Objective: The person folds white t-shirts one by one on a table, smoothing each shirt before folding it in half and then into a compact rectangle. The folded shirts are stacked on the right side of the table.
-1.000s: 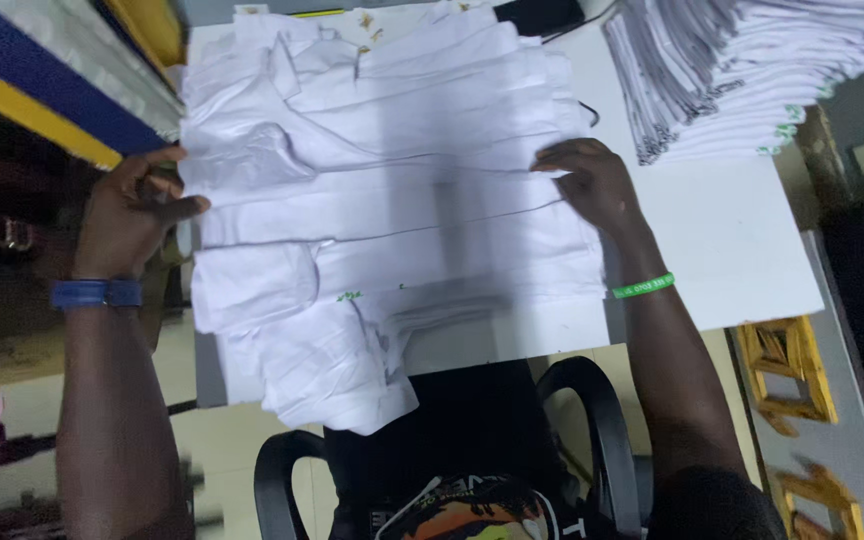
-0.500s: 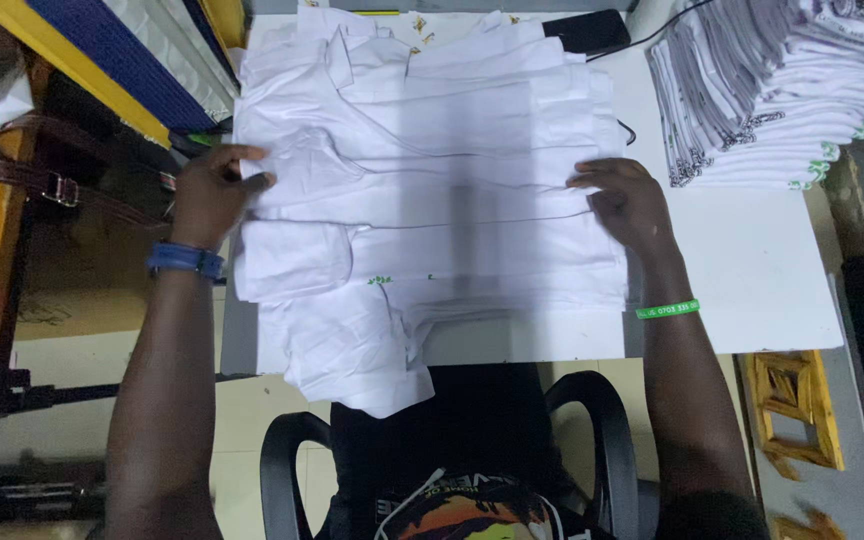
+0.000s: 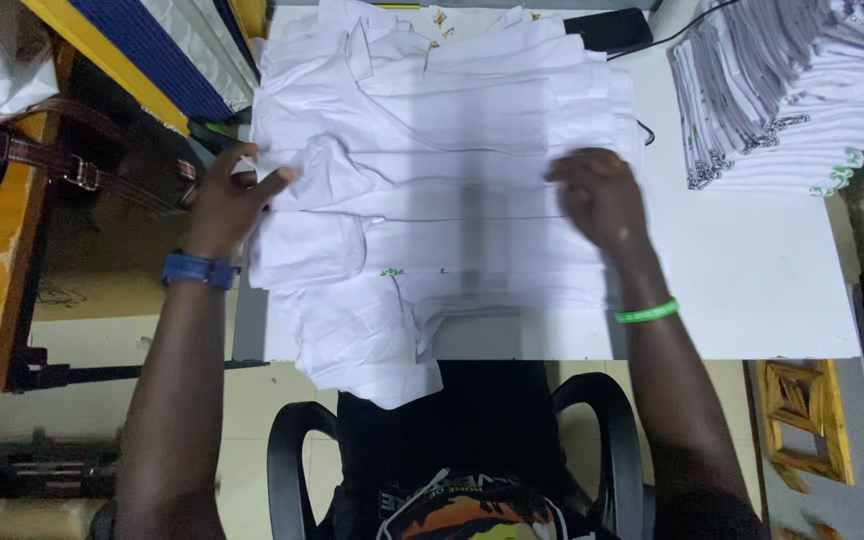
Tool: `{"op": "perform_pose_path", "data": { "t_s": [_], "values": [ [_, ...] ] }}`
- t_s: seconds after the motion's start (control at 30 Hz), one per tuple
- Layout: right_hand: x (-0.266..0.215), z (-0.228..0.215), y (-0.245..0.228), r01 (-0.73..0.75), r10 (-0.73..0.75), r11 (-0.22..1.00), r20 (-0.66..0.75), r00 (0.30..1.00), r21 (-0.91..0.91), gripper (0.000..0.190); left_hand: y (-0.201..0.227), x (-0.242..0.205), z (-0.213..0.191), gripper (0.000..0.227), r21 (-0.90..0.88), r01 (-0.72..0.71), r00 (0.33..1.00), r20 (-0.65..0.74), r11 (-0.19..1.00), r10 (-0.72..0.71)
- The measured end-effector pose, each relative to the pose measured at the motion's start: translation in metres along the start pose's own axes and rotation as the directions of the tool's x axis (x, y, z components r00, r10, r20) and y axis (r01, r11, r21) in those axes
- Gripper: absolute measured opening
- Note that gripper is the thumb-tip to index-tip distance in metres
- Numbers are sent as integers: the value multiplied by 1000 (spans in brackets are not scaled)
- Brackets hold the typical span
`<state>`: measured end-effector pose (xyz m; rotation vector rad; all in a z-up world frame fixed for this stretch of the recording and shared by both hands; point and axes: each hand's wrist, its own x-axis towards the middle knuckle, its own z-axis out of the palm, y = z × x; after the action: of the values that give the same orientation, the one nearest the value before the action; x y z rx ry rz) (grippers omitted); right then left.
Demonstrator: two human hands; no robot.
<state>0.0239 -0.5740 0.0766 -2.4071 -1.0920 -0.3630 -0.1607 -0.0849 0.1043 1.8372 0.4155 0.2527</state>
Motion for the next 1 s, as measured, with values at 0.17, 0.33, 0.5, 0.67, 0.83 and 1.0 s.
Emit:
{"op": "perform_pose_path", "data": {
  "t_s": [0.17,0.33,0.5,0.67,0.83,1.0],
  "values": [
    [50,34,-76,-12,-2,996,153,988,90,30,35,-11,4,44,33,-214,972,107,976,210],
    [68,72,-97,126,-123,992,263,957,5,29,23,-18,-17,50,31,-253,928,291,967,233],
    [70,68,-93,29,-58,997,402,914,78,19,22,-23,-27,78,-56,-228,890,392,972,232],
    [74,71,-71,-159,126,981,260,957,109,18,-44,38,-30,45,-30,-238,970,42,971,239],
    [66,77,-20,-151,170,982,197,966,-110,23,-49,51,-18,50,160,-257,963,-36,953,266],
    [54,47,-8,-239,251,962,84,964,-132,24,-78,76,-30,51,-17,-197,976,88,980,198]
  ]
}}
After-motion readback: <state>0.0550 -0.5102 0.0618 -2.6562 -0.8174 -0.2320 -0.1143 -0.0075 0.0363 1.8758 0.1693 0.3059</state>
